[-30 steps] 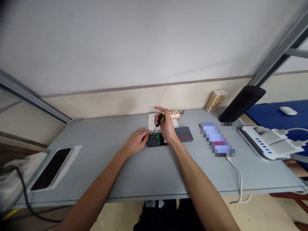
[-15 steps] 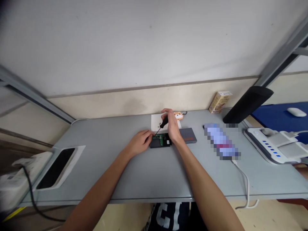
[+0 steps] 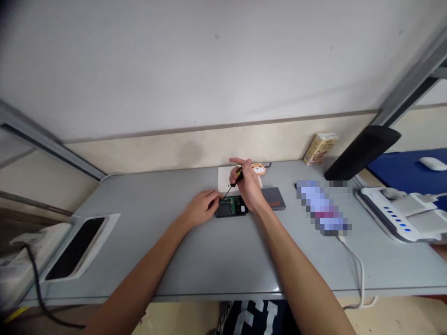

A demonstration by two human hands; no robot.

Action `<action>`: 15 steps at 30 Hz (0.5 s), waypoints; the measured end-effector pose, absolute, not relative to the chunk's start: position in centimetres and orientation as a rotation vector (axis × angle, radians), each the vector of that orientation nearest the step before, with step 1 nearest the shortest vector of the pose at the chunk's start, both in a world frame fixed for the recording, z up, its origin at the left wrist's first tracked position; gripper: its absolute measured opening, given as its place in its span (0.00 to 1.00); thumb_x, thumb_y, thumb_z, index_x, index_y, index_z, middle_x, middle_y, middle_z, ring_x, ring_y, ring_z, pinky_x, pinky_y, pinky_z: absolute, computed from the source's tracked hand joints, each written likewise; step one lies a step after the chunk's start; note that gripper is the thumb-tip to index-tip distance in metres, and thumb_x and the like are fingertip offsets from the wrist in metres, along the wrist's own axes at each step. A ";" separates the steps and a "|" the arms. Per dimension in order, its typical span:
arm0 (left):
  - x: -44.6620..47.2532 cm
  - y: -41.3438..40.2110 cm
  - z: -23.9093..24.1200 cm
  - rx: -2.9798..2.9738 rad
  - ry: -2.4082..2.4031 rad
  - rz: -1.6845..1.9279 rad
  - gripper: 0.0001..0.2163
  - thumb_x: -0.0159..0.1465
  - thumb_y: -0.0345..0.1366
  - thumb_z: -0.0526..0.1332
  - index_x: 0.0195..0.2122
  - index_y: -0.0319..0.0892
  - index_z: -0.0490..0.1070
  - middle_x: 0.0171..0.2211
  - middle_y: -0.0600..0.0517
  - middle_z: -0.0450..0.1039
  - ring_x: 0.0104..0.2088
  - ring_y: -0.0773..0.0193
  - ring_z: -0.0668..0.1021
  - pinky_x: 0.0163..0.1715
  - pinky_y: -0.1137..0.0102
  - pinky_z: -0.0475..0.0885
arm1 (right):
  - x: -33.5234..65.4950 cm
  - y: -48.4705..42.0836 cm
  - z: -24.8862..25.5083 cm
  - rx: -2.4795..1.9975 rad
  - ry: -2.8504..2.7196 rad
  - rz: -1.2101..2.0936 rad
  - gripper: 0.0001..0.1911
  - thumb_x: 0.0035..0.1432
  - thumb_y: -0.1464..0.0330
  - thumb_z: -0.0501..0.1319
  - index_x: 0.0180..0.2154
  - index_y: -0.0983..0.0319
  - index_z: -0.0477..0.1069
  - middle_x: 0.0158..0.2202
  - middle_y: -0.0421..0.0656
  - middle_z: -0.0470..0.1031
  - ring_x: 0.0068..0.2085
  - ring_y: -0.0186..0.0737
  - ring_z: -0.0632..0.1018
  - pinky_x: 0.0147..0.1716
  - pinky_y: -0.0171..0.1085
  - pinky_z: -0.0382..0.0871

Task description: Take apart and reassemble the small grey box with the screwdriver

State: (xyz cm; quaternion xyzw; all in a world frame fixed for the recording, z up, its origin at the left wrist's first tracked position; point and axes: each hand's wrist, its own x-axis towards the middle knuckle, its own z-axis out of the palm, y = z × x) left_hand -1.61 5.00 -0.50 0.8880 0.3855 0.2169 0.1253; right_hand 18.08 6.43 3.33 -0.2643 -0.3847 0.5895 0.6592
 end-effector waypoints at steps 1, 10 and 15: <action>-1.6 5.0 -0.5 2.587 1.123 0.628 0.11 0.71 0.29 0.51 0.46 0.44 0.73 0.39 0.49 0.77 0.40 0.59 0.78 0.45 0.63 0.73 | 18.1 6.3 3.5 -0.594 -0.870 1.369 0.24 0.62 0.43 0.59 0.45 0.54 0.75 0.27 0.37 0.64 0.28 0.35 0.69 0.32 0.38 0.69; -1.7 4.9 -0.5 2.596 1.119 0.631 0.11 0.72 0.29 0.52 0.47 0.44 0.73 0.41 0.49 0.78 0.42 0.59 0.79 0.47 0.62 0.73 | 18.5 6.1 3.2 -0.855 -1.072 1.034 0.20 0.59 0.51 0.67 0.33 0.56 0.63 0.28 0.36 0.68 0.31 0.35 0.71 0.35 0.37 0.67; -1.8 4.8 -0.4 2.611 1.108 0.629 0.11 0.73 0.30 0.51 0.47 0.43 0.73 0.41 0.48 0.78 0.42 0.58 0.79 0.47 0.62 0.73 | 18.7 6.2 2.9 -0.920 -1.289 0.803 0.15 0.67 0.54 0.60 0.49 0.54 0.69 0.34 0.38 0.69 0.34 0.36 0.70 0.38 0.38 0.66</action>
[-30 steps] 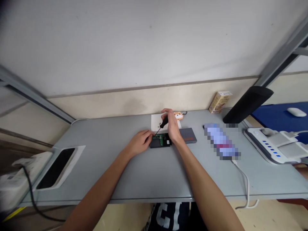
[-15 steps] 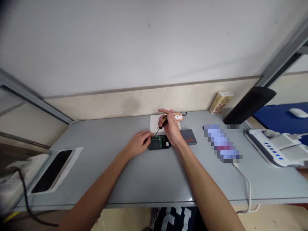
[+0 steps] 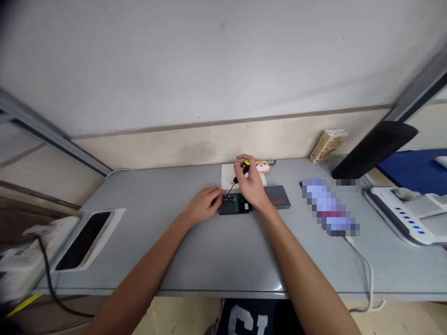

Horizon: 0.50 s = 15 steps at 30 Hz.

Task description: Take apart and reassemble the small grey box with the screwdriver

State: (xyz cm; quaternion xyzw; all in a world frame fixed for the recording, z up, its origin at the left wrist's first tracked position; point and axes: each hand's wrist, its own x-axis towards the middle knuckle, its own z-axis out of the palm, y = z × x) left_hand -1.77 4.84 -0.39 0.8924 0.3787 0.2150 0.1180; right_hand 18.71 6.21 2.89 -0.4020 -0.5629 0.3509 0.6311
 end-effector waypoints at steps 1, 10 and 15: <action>-1.8 4.8 -0.3 2.611 1.109 0.623 0.12 0.73 0.30 0.51 0.47 0.43 0.73 0.41 0.48 0.78 0.42 0.58 0.79 0.47 0.62 0.73 | 18.7 6.2 2.9 -0.916 -1.325 0.820 0.16 0.67 0.55 0.60 0.52 0.54 0.69 0.35 0.38 0.70 0.35 0.36 0.71 0.38 0.38 0.67; -2.1 4.7 -0.3 2.630 1.149 0.573 0.12 0.74 0.31 0.51 0.48 0.43 0.74 0.40 0.48 0.77 0.42 0.58 0.78 0.47 0.61 0.73 | 19.3 5.2 5.1 -0.869 -1.337 0.799 0.09 0.69 0.59 0.59 0.48 0.53 0.69 0.29 0.38 0.72 0.34 0.40 0.77 0.37 0.41 0.69; -2.2 3.9 0.6 2.560 1.208 0.525 0.13 0.76 0.37 0.50 0.54 0.45 0.71 0.44 0.47 0.75 0.46 0.56 0.77 0.52 0.57 0.72 | 23.3 4.2 6.8 -1.164 -1.756 0.420 0.09 0.68 0.65 0.58 0.46 0.53 0.76 0.44 0.44 0.76 0.43 0.44 0.78 0.46 0.44 0.71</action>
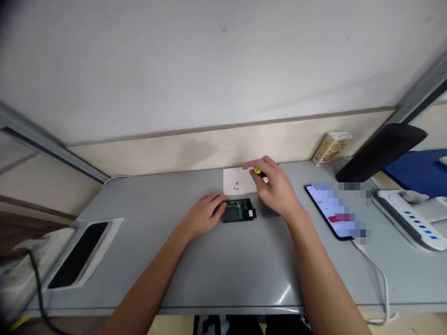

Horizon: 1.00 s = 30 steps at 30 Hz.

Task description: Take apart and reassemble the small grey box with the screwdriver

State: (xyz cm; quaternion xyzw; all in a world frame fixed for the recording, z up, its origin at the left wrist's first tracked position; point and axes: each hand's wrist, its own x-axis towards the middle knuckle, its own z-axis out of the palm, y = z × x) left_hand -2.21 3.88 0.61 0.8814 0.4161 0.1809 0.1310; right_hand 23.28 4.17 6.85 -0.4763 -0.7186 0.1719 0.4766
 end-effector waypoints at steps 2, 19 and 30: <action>-2.3 3.2 1.5 2.456 1.228 0.535 0.16 0.75 0.43 0.53 0.61 0.48 0.66 0.51 0.47 0.73 0.50 0.55 0.77 0.54 0.57 0.72 | 25.6 3.7 6.7 -1.321 -1.932 0.420 0.15 0.67 0.67 0.58 0.52 0.50 0.76 0.50 0.45 0.74 0.46 0.45 0.79 0.50 0.46 0.72; -2.8 2.3 3.4 2.195 1.182 0.446 0.39 0.60 0.38 0.72 0.69 0.61 0.57 0.64 0.49 0.66 0.64 0.48 0.70 0.62 0.54 0.69 | 30.0 2.8 5.1 -1.913 -2.133 0.974 0.48 0.48 0.58 0.71 0.70 0.53 0.58 0.63 0.49 0.70 0.56 0.56 0.76 0.53 0.48 0.72; -2.5 2.8 2.4 2.073 1.193 0.468 0.44 0.54 0.39 0.77 0.70 0.61 0.58 0.58 0.49 0.70 0.58 0.52 0.73 0.60 0.56 0.70 | 26.9 2.3 5.2 -1.634 -2.242 1.061 0.34 0.51 0.57 0.71 0.59 0.52 0.71 0.56 0.45 0.75 0.48 0.50 0.79 0.47 0.43 0.73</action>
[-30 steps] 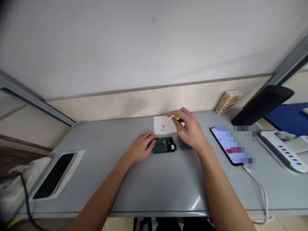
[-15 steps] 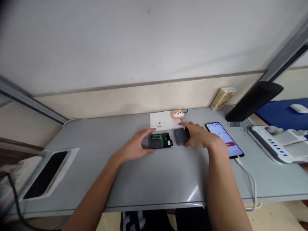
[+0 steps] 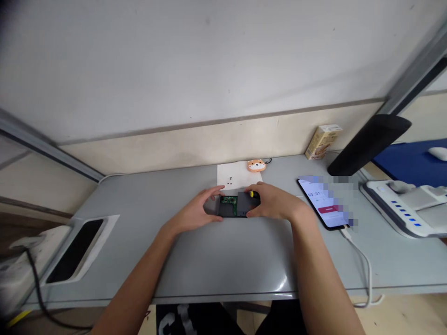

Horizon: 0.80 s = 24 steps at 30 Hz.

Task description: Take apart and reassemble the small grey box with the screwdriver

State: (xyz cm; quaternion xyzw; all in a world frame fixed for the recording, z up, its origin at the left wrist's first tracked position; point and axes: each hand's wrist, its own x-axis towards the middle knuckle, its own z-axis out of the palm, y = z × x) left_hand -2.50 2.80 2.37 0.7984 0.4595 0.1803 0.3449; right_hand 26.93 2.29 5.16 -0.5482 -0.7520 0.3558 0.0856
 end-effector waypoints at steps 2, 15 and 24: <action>-2.2 2.8 2.1 2.086 1.211 0.464 0.45 0.52 0.41 0.78 0.69 0.61 0.59 0.58 0.49 0.70 0.58 0.51 0.73 0.60 0.56 0.69 | 26.3 2.2 4.7 -1.605 -2.269 1.058 0.34 0.49 0.61 0.71 0.59 0.52 0.71 0.54 0.45 0.75 0.44 0.47 0.79 0.42 0.42 0.73; -0.8 2.6 1.0 2.234 1.265 0.418 0.49 0.53 0.45 0.77 0.72 0.60 0.51 0.62 0.49 0.69 0.62 0.48 0.70 0.62 0.54 0.67 | 23.3 2.2 5.1 -1.292 -2.293 0.983 0.29 0.56 0.60 0.69 0.59 0.52 0.70 0.53 0.45 0.75 0.45 0.46 0.79 0.44 0.42 0.71; -0.6 2.3 0.8 2.460 1.077 0.564 0.27 0.61 0.43 0.72 0.59 0.50 0.67 0.59 0.47 0.70 0.59 0.50 0.72 0.61 0.54 0.67 | 23.6 2.8 7.0 -1.214 -1.194 0.466 0.24 0.70 0.49 0.49 0.43 0.57 0.74 0.33 0.43 0.75 0.35 0.40 0.78 0.36 0.38 0.71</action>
